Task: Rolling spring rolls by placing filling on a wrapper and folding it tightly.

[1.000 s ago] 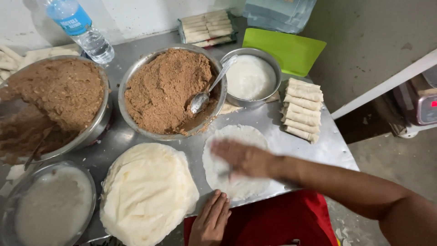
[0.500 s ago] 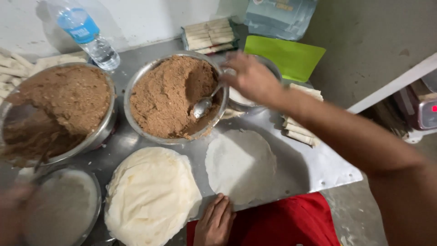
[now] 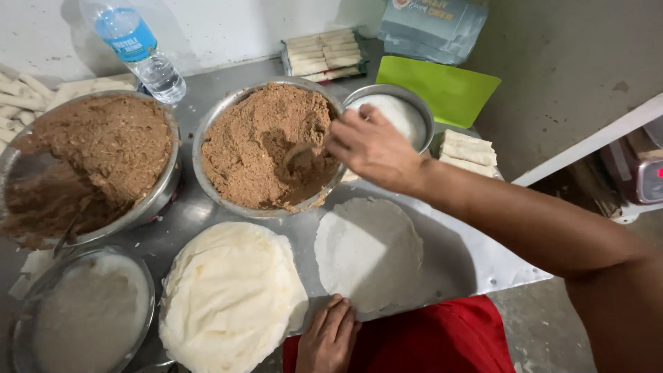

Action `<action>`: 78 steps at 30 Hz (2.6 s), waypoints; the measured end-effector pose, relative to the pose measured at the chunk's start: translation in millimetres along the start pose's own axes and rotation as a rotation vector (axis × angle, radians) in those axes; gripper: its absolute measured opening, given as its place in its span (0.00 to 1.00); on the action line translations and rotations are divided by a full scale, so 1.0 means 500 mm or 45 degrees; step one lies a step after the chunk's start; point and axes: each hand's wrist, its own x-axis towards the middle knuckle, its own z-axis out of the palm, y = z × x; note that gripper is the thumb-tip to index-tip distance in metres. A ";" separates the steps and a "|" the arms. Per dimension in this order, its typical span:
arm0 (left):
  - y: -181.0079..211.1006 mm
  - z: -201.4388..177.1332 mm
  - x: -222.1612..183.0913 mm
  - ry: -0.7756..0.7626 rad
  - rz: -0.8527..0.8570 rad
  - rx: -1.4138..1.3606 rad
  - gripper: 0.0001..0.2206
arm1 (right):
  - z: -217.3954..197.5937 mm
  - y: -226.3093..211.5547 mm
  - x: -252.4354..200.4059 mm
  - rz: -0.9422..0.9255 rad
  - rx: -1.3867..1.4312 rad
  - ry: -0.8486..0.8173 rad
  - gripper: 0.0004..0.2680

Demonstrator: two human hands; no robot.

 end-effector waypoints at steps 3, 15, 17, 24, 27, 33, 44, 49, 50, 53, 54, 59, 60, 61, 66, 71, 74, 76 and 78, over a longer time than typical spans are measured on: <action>0.000 0.002 -0.002 0.000 -0.016 -0.015 0.09 | 0.046 -0.024 -0.001 -0.104 -0.141 0.155 0.07; 0.016 -0.127 0.100 0.057 -0.211 -0.108 0.16 | -0.173 -0.008 -0.103 -0.113 0.416 0.301 0.04; 0.025 -0.166 0.157 0.067 -0.183 -0.153 0.16 | -0.159 -0.018 -0.143 -0.086 0.407 0.232 0.05; 0.017 -0.066 0.242 -0.193 0.034 -0.282 0.15 | -0.042 -0.090 -0.270 0.198 0.460 -0.110 0.13; 0.018 -0.017 0.229 -0.103 0.077 -0.132 0.04 | -0.017 -0.102 -0.313 0.164 0.239 -0.051 0.13; -0.005 0.067 0.143 -0.268 -0.274 -0.113 0.39 | -0.051 -0.029 -0.348 0.365 0.116 -0.190 0.14; 0.029 -0.039 0.093 -0.467 -0.221 0.095 0.30 | -0.090 -0.072 -0.331 0.364 0.246 -0.002 0.11; 0.024 -0.038 0.057 -0.442 0.098 0.135 0.20 | -0.045 -0.130 -0.334 0.327 0.377 0.159 0.10; 0.024 -0.034 0.058 -0.362 0.081 0.116 0.18 | -0.038 -0.133 -0.330 0.291 0.351 0.193 0.09; 0.024 -0.032 0.063 -0.229 0.092 0.134 0.14 | -0.042 -0.136 -0.330 0.245 0.250 0.284 0.08; 0.023 -0.033 0.065 -0.178 0.126 0.170 0.12 | -0.046 -0.135 -0.332 0.239 0.173 0.341 0.07; 0.020 -0.028 0.060 -0.157 0.099 0.161 0.11 | -0.055 -0.144 -0.363 0.288 0.285 0.307 0.07; 0.021 -0.032 0.064 -0.151 0.093 0.139 0.10 | -0.049 -0.146 -0.371 0.279 0.242 0.268 0.07; 0.025 -0.039 0.073 -0.152 0.097 0.132 0.10 | -0.034 -0.136 -0.377 0.285 0.239 0.264 0.07; 0.008 -0.078 0.161 -0.147 -0.041 -0.094 0.07 | -0.126 -0.075 -0.256 0.218 0.069 0.520 0.05; -0.089 -0.006 0.239 -0.055 -0.084 0.113 0.09 | -0.061 -0.037 -0.084 -0.030 0.106 0.540 0.05; -0.128 0.016 0.281 0.003 -0.094 0.162 0.03 | 0.027 -0.039 -0.032 -0.146 0.020 0.630 0.03; -0.126 0.003 0.295 -0.024 -0.120 0.134 0.03 | 0.015 -0.061 -0.041 -0.186 -0.052 0.641 0.03; -0.100 -0.026 0.300 -0.096 -0.161 0.080 0.03 | -0.058 -0.102 -0.080 -0.065 -0.029 0.511 0.04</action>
